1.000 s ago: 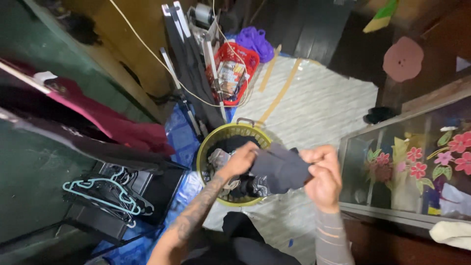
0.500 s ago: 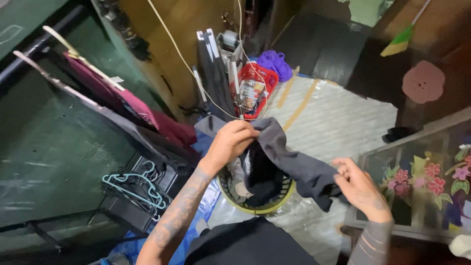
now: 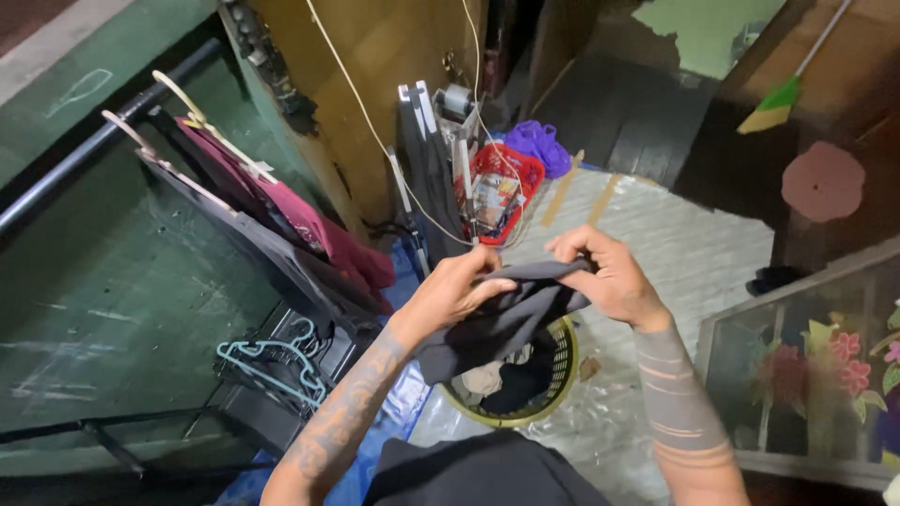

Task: The person takes t-shirts from a yellow laundry basket, places each on a plastic hanger, and hangs them on a metal drying rack. The person handles a maroon t-shirt, a dark gray t-shirt, and a black t-shirt, spacing them on the rack.

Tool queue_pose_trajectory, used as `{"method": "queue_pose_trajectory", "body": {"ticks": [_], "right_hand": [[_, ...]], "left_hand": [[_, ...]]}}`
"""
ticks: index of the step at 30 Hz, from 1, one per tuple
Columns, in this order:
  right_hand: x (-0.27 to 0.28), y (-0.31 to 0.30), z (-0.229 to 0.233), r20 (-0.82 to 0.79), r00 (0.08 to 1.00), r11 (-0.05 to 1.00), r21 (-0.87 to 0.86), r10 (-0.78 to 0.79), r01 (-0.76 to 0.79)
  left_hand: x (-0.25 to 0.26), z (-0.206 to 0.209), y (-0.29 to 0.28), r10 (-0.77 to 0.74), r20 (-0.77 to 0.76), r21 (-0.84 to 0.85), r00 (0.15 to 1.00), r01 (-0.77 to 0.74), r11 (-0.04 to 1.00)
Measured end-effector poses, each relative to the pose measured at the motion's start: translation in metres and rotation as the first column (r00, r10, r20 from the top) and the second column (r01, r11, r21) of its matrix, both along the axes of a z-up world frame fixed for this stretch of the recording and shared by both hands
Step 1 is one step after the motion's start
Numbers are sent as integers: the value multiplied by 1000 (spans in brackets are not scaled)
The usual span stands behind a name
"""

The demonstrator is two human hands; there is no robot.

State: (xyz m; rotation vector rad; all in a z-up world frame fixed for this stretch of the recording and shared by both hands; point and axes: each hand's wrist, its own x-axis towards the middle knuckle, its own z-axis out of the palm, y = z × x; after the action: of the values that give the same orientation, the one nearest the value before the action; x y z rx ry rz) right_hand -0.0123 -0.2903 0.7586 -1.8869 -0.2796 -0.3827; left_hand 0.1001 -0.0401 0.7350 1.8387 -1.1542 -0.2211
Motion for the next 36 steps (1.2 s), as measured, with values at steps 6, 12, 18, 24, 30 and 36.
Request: {"method": "queue_pose_trajectory", "body": {"ticks": [6,12,18,24,30,36], "right_hand": [[29,-10,26,301,940,904,339,159,-261],[6,-32,61,284,952,964,204,109,-172],[-48,-48,113,17,998,943,-330,56,-47],[-70,-32,125,-51,987,675,-734,-154,67],[-71,11,126,270,954,77,-956,-132,282],[-54,37,107,483,871,-261,-856,-91,447]], "left_hand": [[-5,16,-2,-213,28,-53,977,214,975],[21,-23,-12,-160,-220,-149,962,129,980],[32,16,8,-111,-24,-234,994,103,967],[46,54,27,-215,340,-62,915,250,966],[52,79,38,-232,569,12,789,274,962],[45,65,27,60,682,3,729,-85,996]]}}
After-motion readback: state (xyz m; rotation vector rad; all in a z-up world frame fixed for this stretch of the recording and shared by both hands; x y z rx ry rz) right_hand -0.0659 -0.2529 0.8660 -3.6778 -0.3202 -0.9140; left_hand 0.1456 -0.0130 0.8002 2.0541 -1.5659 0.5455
